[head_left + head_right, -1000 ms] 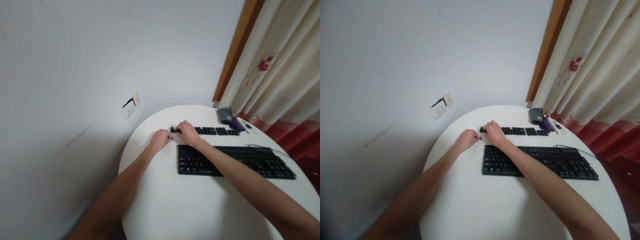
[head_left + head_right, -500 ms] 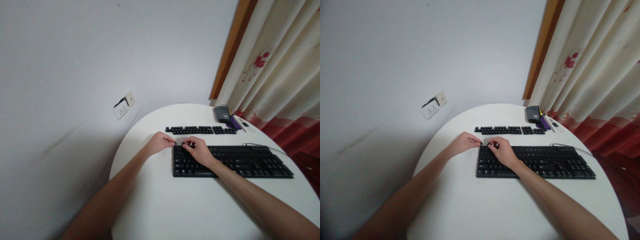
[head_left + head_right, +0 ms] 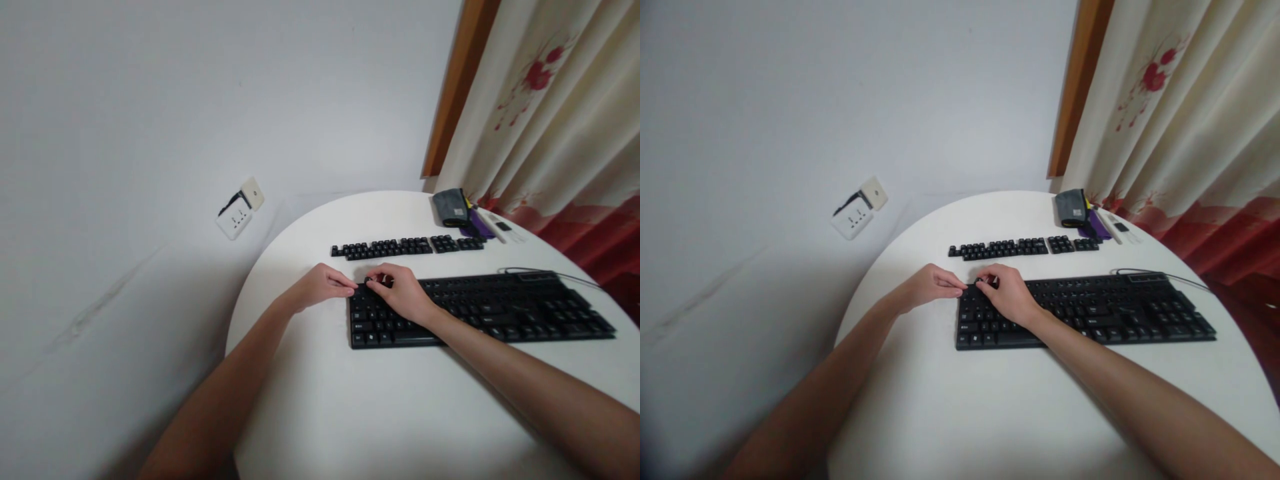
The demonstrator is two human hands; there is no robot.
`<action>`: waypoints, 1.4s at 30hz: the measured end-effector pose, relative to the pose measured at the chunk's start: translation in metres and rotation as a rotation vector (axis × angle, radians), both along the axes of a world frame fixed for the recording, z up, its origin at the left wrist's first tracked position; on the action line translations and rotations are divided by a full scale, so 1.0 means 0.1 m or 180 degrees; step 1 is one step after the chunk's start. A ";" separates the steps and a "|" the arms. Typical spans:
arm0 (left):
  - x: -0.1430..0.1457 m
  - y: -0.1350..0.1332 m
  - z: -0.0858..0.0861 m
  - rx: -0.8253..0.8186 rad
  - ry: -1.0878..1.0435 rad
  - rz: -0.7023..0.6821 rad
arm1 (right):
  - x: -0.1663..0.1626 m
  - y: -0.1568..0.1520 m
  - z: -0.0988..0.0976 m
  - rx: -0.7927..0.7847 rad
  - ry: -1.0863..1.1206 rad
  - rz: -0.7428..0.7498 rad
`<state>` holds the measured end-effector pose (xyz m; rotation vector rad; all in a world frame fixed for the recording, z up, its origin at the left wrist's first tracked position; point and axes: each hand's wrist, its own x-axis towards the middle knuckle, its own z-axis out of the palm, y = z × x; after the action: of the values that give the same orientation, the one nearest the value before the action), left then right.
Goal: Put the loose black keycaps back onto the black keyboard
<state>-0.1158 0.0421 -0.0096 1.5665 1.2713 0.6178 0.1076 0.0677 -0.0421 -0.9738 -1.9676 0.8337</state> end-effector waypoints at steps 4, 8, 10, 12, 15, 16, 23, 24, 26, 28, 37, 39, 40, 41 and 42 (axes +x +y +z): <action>-0.04 0.03 -0.05 0.0052 0.0003 -0.0052 | -0.01 0.00 0.01 0.0001 -0.0048 0.0012; -0.08 0.05 -0.10 0.0057 -0.0047 -0.0129 | -0.01 -0.01 0.04 0.0026 -0.0086 0.0073; -0.09 0.05 -0.09 0.0029 -0.0082 -0.0153 | -0.01 -0.02 0.05 0.0034 -0.0082 0.0089; -0.09 0.04 -0.07 0.0012 -0.0073 -0.0148 | -0.01 -0.02 0.05 0.0057 -0.0091 0.0107; -0.08 0.03 -0.04 0.0036 -0.0083 -0.0131 | -0.01 -0.02 0.05 0.0096 -0.0126 0.0134; -0.08 0.03 -0.04 0.0037 -0.0106 -0.0143 | -0.01 -0.03 0.05 0.0101 -0.0134 0.0135; -0.12 0.05 -0.05 -0.0120 -0.0189 -0.0284 | -0.01 -0.03 0.05 0.0094 -0.0148 0.0105; -0.12 0.05 -0.05 -0.0151 -0.0177 -0.0304 | -0.01 -0.03 0.05 0.0080 -0.0144 0.0106; -0.14 0.06 -0.04 -0.0189 -0.0159 -0.0314 | -0.01 -0.03 0.05 0.0061 -0.0128 0.0116; -0.16 0.06 -0.03 -0.0224 -0.0140 -0.0290 | -0.01 -0.03 0.05 0.0056 -0.0115 0.0109; -0.18 0.07 -0.06 -0.0372 -0.0008 -0.0259 | -0.01 -0.04 0.08 -0.0009 -0.0111 0.0079; -0.18 0.06 -0.07 -0.0255 -0.0025 -0.0278 | -0.01 -0.05 0.09 -0.0021 -0.0098 0.0075; -0.17 0.06 -0.07 -0.0203 -0.0042 -0.0283 | -0.01 -0.05 0.09 -0.0030 -0.0094 0.0077; -0.16 0.05 -0.06 -0.0163 -0.0057 -0.0296 | -0.01 -0.05 0.09 -0.0040 -0.0089 0.0079; -0.15 0.04 -0.06 -0.0133 -0.0069 -0.0321 | -0.02 -0.05 0.09 -0.0051 -0.0080 0.0079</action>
<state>-0.1306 0.0462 -0.0160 1.5752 1.1743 0.5397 0.1060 0.0631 -0.0330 -0.9755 -2.0007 0.8562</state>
